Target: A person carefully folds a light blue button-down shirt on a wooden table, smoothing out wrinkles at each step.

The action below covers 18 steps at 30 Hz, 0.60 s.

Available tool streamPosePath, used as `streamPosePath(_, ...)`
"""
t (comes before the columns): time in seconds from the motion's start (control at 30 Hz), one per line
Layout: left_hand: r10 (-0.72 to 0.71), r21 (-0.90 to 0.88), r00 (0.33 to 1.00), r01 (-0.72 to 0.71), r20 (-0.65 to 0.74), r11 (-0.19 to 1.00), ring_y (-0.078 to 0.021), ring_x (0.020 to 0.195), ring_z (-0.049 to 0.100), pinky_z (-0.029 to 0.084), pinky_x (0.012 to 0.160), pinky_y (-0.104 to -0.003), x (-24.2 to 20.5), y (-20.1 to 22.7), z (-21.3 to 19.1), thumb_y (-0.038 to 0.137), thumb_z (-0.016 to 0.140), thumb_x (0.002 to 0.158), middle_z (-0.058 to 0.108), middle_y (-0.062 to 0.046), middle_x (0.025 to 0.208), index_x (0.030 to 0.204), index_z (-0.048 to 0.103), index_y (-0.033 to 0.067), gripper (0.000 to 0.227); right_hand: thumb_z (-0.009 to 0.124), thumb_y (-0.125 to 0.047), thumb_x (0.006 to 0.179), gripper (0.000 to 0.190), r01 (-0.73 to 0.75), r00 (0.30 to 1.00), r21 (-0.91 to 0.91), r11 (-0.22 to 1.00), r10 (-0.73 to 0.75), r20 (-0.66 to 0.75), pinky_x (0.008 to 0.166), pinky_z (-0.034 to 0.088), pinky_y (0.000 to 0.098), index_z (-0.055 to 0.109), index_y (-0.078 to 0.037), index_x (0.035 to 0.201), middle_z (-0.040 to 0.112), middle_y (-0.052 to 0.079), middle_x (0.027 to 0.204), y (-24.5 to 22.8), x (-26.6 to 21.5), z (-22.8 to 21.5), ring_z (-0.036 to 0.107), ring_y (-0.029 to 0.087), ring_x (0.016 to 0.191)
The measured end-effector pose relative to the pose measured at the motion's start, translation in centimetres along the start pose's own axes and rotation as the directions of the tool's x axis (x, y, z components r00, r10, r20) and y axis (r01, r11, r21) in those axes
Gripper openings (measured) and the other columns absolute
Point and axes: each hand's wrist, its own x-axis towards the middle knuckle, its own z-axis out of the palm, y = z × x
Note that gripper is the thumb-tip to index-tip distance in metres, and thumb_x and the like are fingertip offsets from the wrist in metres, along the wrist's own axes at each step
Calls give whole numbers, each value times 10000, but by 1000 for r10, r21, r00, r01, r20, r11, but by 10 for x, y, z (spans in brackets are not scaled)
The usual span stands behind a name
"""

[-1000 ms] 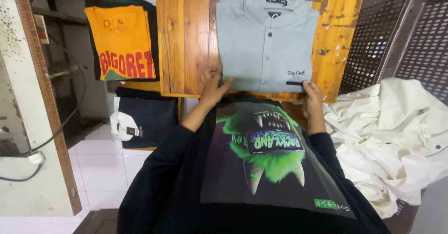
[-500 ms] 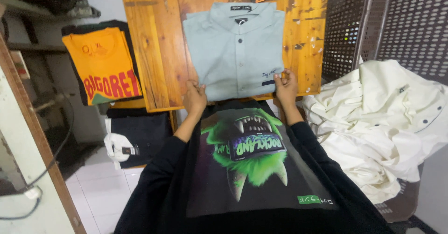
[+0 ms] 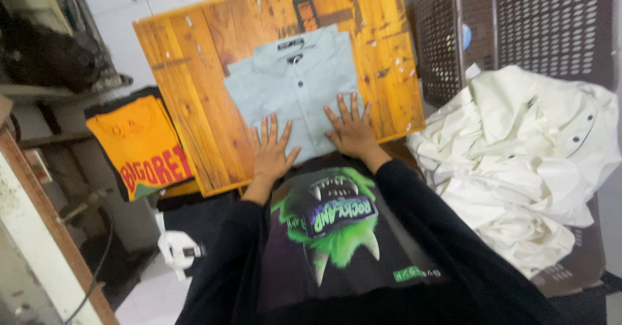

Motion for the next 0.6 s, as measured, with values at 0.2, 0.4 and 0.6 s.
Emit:
streamPosePath(0.2,79,161,995,-67,-68,985,-416,1276,167,153,943,-576,2,7,-12,611,318,790,203,-253,1383,1368,238,158,738,250,-546,850,583,-5,1000,-96,995,3,-25,929,-82,690,129,-327,1377,36,113,1455,10,4,8,-30,415,1303)
streamPosePath(0.4,305,106,788,-295,-535,950,-288,948,487,339,839,-431,105,9,-22,307,544,781,514,-128,935,1059,543,40,385,315,-374,854,556,223,894,-109,969,-248,-374,1004,6,562,236,-198,1375,146,151,1427,-9,7,-3,101,327,1316)
streamPosePath(0.6,241,28,947,-241,-211,970,-260,1075,450,305,928,-386,252,58,-24,483,451,840,523,-103,1066,1114,526,82,492,366,-353,866,423,480,752,-76,874,-455,-477,1028,77,553,426,-218,1263,414,130,1258,-23,20,8,264,281,1284)
